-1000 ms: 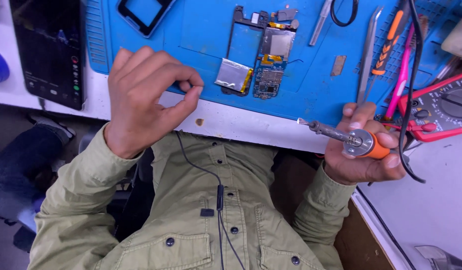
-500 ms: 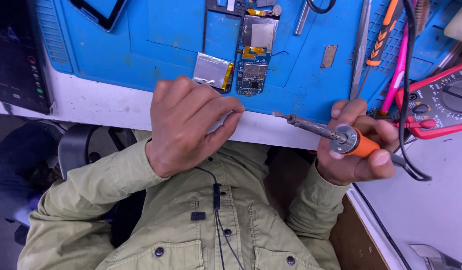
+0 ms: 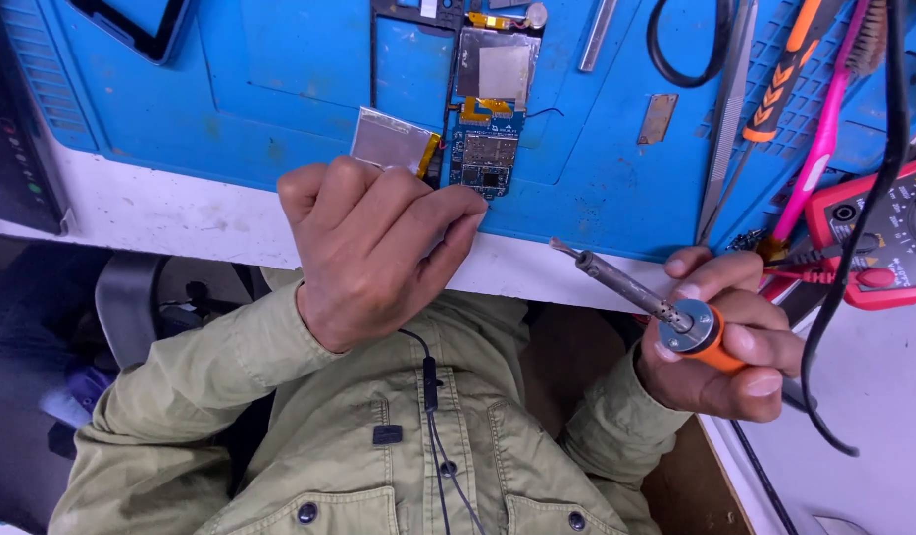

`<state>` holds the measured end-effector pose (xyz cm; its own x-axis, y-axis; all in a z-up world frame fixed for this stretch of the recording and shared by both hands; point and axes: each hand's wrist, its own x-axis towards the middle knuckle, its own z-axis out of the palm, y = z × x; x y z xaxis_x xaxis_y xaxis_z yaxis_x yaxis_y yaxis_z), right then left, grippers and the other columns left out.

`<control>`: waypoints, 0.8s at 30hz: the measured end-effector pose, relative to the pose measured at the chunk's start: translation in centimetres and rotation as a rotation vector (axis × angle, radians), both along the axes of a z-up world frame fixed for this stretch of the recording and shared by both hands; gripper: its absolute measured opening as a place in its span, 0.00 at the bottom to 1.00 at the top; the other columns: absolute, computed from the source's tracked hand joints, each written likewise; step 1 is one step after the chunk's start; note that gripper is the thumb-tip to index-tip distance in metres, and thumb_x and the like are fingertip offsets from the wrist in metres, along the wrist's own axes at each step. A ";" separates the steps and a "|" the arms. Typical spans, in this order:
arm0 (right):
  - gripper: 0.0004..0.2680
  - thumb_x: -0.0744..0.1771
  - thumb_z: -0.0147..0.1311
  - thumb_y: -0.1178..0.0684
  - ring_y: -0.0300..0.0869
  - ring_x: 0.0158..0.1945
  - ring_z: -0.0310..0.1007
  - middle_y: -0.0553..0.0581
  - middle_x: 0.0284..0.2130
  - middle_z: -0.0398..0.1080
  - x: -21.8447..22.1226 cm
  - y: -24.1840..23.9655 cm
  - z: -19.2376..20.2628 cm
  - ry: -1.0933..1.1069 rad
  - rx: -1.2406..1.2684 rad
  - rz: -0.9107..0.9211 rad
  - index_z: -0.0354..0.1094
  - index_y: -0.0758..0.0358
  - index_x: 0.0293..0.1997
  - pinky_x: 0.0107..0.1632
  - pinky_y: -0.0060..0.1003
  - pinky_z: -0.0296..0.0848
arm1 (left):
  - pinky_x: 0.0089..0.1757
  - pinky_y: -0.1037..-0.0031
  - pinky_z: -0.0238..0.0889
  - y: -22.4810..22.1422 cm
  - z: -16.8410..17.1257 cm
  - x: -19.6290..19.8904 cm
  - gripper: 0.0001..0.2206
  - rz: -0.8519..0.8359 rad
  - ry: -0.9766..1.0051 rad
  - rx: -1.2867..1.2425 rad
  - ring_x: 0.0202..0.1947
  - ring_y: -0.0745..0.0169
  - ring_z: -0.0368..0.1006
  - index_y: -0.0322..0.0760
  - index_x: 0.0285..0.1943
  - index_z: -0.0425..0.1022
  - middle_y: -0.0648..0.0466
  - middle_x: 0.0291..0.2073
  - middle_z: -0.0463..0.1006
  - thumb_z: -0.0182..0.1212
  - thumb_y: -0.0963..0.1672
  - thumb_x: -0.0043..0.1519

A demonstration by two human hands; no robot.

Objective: Soldering small electronic components onto a mobile phone motherboard using a soldering iron and tweezers at a repair workbench.

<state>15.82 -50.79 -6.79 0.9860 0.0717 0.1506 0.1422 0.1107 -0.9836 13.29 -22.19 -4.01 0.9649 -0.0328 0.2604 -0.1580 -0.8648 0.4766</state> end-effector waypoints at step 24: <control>0.12 0.72 0.44 0.38 0.49 0.40 0.66 0.50 0.20 0.58 -0.6 -0.3 -1.1 -0.012 -0.065 -0.028 0.65 0.52 0.39 0.45 0.45 0.78 | 0.47 0.63 0.44 0.6 0.3 0.6 0.09 -0.006 0.058 0.081 0.36 0.55 0.60 0.43 0.46 0.83 0.58 0.34 0.73 0.61 0.47 0.76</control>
